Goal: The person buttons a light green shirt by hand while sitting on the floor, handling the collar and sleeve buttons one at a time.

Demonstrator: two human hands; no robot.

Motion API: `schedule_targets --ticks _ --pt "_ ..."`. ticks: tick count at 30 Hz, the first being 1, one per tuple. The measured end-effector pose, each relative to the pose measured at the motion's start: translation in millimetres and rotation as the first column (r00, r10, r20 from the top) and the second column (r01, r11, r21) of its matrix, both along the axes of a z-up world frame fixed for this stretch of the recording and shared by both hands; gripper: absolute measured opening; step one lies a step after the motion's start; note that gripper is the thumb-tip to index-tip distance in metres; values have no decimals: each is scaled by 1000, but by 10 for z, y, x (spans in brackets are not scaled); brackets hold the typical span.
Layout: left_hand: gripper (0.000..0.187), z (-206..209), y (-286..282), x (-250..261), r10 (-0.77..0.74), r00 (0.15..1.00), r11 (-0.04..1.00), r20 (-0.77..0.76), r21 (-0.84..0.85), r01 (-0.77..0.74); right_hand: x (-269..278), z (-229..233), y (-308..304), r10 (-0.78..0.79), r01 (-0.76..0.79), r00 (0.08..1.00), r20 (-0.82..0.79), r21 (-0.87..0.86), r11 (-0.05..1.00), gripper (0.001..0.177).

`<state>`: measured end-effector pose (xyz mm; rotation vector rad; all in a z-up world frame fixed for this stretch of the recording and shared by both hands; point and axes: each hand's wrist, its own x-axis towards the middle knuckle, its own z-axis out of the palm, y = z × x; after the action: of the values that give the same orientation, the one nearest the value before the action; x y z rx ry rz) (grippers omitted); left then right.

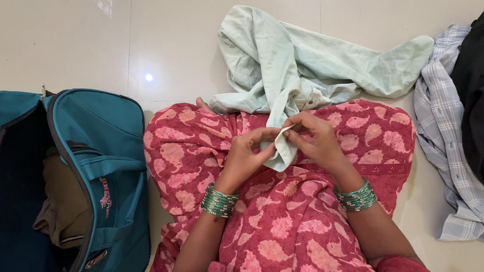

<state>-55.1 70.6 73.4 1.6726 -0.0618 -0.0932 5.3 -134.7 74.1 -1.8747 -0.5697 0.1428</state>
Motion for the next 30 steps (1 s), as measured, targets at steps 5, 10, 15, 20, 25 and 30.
schedule_targets --ticks 5,10,15,20,25,30 --pt "40 -86 -78 -9 35 999 981 -7 -192 -35 -95 45 163 -78 94 990 -121 127 987 22" --pt "34 -102 -182 17 213 977 969 28 -134 -207 -141 97 226 -182 179 983 26 88 980 20" --pt "28 -38 -227 43 229 958 941 173 213 -263 -149 -9 222 -124 126 992 -28 125 984 35" --pt "27 -48 -220 53 206 933 947 294 181 -266 -78 -337 114 -156 257 923 -351 262 930 21" --pt "27 -76 -241 50 197 932 932 304 238 -274 -79 -552 81 -66 319 848 -526 408 855 22" --pt "25 -44 -278 37 245 909 832 337 408 -376 -56 -604 89 -32 362 816 -577 467 807 23"
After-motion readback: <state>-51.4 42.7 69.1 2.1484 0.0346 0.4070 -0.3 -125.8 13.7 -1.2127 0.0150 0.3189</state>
